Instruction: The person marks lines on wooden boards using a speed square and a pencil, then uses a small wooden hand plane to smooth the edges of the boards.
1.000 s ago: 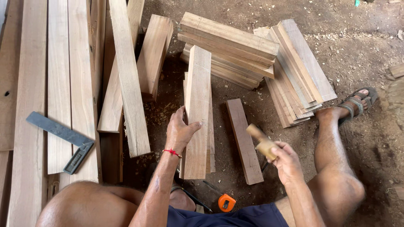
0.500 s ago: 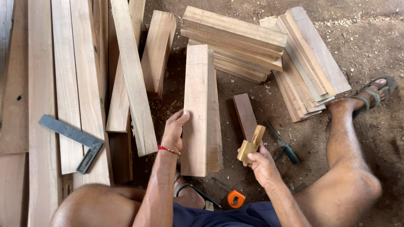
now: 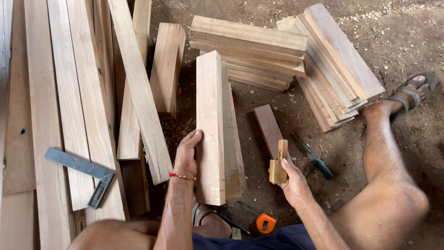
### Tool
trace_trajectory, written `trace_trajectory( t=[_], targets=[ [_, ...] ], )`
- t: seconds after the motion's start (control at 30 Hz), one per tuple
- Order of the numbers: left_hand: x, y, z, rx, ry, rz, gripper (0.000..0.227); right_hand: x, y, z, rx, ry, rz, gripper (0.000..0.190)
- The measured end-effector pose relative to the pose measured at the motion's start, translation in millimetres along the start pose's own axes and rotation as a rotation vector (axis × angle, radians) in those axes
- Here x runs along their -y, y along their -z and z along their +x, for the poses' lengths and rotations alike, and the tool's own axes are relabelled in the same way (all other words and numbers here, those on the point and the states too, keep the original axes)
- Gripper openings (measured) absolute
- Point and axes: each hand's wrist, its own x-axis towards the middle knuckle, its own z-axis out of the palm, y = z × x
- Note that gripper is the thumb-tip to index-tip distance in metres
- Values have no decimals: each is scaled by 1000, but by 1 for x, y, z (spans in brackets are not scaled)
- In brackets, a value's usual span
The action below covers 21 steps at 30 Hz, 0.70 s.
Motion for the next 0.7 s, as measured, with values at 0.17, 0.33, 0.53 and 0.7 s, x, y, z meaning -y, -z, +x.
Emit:
trace_trajectory(
  t=[0.17,0.33,0.53,0.7],
  targets=[
    [4,2,7,-48,6,37,46,-7,-1,4,-80,-64,-57,52],
    [5,6,12,-63,-79,165,47,-14,3,5,-42,-43,-136,52],
    [-15,-15,-21,-106,-290,586,51,-9,12,21,-49,60,-407,50],
    [-22,-59,-58,-197,-432,1027,47,73,-44,34,-69,335,-983,41]
  ],
)
